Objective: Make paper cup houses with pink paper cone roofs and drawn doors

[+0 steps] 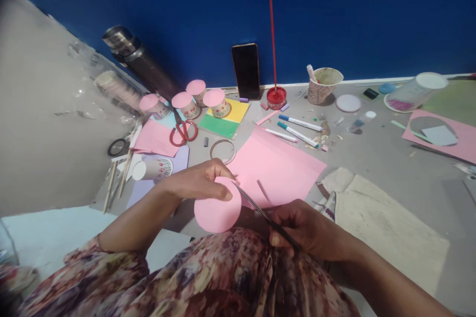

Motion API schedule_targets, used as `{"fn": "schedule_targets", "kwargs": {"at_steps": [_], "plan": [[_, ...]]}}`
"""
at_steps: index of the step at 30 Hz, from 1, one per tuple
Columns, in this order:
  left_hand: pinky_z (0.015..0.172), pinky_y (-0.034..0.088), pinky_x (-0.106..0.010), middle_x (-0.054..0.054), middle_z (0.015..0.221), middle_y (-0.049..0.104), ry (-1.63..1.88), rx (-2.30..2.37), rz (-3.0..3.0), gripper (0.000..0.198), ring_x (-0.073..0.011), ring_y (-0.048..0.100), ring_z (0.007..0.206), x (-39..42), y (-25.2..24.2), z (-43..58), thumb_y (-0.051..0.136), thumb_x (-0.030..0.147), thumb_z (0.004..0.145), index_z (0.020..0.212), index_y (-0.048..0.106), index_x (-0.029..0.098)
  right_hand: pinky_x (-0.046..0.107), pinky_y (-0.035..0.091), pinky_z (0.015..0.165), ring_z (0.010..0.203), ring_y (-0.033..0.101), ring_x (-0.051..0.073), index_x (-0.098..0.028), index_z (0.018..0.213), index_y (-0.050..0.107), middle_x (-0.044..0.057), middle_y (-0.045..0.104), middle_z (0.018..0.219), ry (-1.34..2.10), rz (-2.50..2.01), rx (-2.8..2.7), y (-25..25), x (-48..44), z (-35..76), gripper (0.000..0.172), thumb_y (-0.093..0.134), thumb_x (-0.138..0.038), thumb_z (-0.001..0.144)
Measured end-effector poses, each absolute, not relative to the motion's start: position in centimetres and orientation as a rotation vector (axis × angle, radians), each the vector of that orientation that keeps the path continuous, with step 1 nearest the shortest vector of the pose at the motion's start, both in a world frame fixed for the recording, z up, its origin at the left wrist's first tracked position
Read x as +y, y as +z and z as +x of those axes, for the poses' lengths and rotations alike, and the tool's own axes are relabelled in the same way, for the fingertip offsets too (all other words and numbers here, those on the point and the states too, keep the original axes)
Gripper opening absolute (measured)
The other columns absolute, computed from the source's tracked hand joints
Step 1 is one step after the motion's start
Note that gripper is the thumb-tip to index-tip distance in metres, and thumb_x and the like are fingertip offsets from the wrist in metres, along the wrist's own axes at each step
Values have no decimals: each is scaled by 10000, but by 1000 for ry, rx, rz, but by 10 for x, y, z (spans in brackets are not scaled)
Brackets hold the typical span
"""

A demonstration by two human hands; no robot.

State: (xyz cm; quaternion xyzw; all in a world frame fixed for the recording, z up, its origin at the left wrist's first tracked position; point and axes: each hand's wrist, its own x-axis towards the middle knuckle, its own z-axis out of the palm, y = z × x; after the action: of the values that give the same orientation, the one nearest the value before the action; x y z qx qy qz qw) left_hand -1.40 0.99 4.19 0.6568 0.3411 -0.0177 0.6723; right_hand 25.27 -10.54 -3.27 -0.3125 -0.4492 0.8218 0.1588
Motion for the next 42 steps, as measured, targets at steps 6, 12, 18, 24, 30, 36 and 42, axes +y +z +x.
{"fn": "schedule_targets", "kwargs": {"at_steps": [6,12,18,24,30,36,42], "plan": [[519,250,-234,58,584,428,-27,729,1468,143,-92,317,581,11,46,-13,701,245,735,637,684,143,225,267,482,498,408,77,-162,697,591,-27,533,564,2336,-953,-1328,-30,-104,253,602,765,-726,816],[517,294,-223,44,583,513,-57,744,1496,136,-102,384,579,13,43,-13,706,258,718,659,716,135,231,260,489,515,403,78,-163,690,578,-24,531,579,2326,-963,-1362,-26,-103,251,628,754,-754,805],[574,396,-224,7,691,682,-88,751,1488,195,-138,531,649,15,43,-11,713,268,714,815,813,136,234,257,503,531,391,77,-164,702,579,-31,526,594,2330,-969,-1339,-25,-104,252,599,767,-721,816],[566,337,-221,38,640,591,-100,745,1502,168,-109,444,620,14,46,-10,697,257,714,767,795,132,234,263,502,522,402,82,-163,700,593,-32,522,578,2339,-990,-1314,-23,-104,251,611,778,-739,786],[572,371,-198,28,715,676,-59,687,1474,176,-118,513,669,15,46,-9,698,222,705,802,830,159,230,254,496,510,384,72,-154,699,608,-35,510,566,2354,-986,-1287,-20,-103,250,632,769,-760,781],[557,347,-200,38,693,669,-61,675,1478,144,-105,477,630,15,46,-10,691,230,705,748,814,168,220,263,482,492,385,67,-159,703,604,-42,511,551,2381,-1007,-1228,-23,-104,250,630,789,-758,760],[548,320,-223,44,632,570,-107,735,1531,150,-118,426,625,15,47,-9,686,273,703,728,777,157,223,277,483,498,397,74,-162,693,601,-32,526,558,2368,-1018,-1251,-22,-104,250,657,783,-791,740]]}}
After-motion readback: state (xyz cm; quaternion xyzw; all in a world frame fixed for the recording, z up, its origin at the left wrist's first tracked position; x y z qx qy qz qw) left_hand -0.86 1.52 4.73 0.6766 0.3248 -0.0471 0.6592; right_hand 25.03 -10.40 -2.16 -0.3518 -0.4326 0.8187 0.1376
